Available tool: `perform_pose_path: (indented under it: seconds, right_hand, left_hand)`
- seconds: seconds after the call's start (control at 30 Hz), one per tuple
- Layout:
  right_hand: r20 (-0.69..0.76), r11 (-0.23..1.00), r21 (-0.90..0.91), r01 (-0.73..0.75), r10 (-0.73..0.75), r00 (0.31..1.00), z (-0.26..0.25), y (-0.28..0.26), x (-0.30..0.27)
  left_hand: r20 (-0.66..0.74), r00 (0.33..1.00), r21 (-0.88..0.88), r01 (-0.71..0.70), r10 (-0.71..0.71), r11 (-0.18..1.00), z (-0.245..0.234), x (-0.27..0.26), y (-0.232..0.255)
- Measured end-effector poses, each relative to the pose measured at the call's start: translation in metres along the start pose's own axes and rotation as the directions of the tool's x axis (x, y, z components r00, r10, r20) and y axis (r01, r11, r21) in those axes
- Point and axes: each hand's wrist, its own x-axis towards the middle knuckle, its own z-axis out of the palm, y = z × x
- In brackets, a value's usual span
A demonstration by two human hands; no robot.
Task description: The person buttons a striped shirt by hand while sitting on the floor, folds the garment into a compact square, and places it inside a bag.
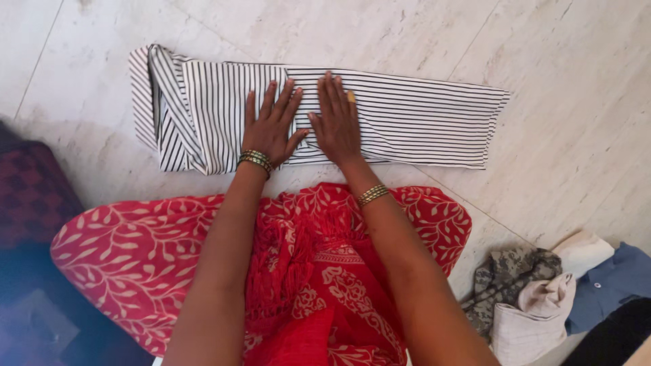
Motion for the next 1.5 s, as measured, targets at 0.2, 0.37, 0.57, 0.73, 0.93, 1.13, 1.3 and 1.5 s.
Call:
perform_pose_path:
  seconds: [0.2,0.37,0.57,0.73,0.93,1.13,1.3,1.5]
  right_hand:
    - [0.104,0.987,-0.152,0.049,-0.033,0.994,-0.054,0.099,-0.02]
    - [0.131,0.977,-0.204,0.055,-0.029,0.991,-0.101,0.186,-0.046]
    - [0.067,0.958,-0.209,-0.194,0.212,0.975,-0.124,0.231,-0.062]
    - [-0.025,0.923,-0.216,-0.318,0.32,0.947,-0.133,0.25,-0.069]
    - [-0.038,0.913,-0.214,-0.347,0.347,0.937,-0.132,0.258,-0.067]
    - [-0.049,0.917,-0.189,-0.352,0.349,0.936,-0.133,0.256,-0.067]
    - [-0.051,0.914,-0.206,-0.35,0.347,0.936,-0.133,0.257,-0.067]
    - [-0.064,0.912,-0.215,-0.349,0.344,0.937,-0.132,0.258,-0.066]
  left_hand:
    - [0.031,0.999,0.039,0.04,-0.042,0.998,-0.003,0.003,0.004]
    - [0.046,0.998,0.069,0.029,-0.033,0.997,-0.002,0.003,0.003]
    - [0.078,0.996,0.093,0.041,-0.048,0.995,-0.005,0.006,0.006]
    - [0.106,0.993,0.079,0.051,-0.059,0.996,-0.01,0.008,0.009]
    - [0.107,0.993,0.088,0.034,-0.043,0.996,-0.009,0.011,0.007]
    - [0.103,0.994,0.091,0.03,-0.039,0.995,-0.009,0.013,0.006]
    - [0.098,0.995,0.078,0.023,-0.03,0.997,-0.008,0.015,0.005]
    - [0.119,0.992,0.082,0.032,-0.042,0.996,-0.01,0.02,0.004]
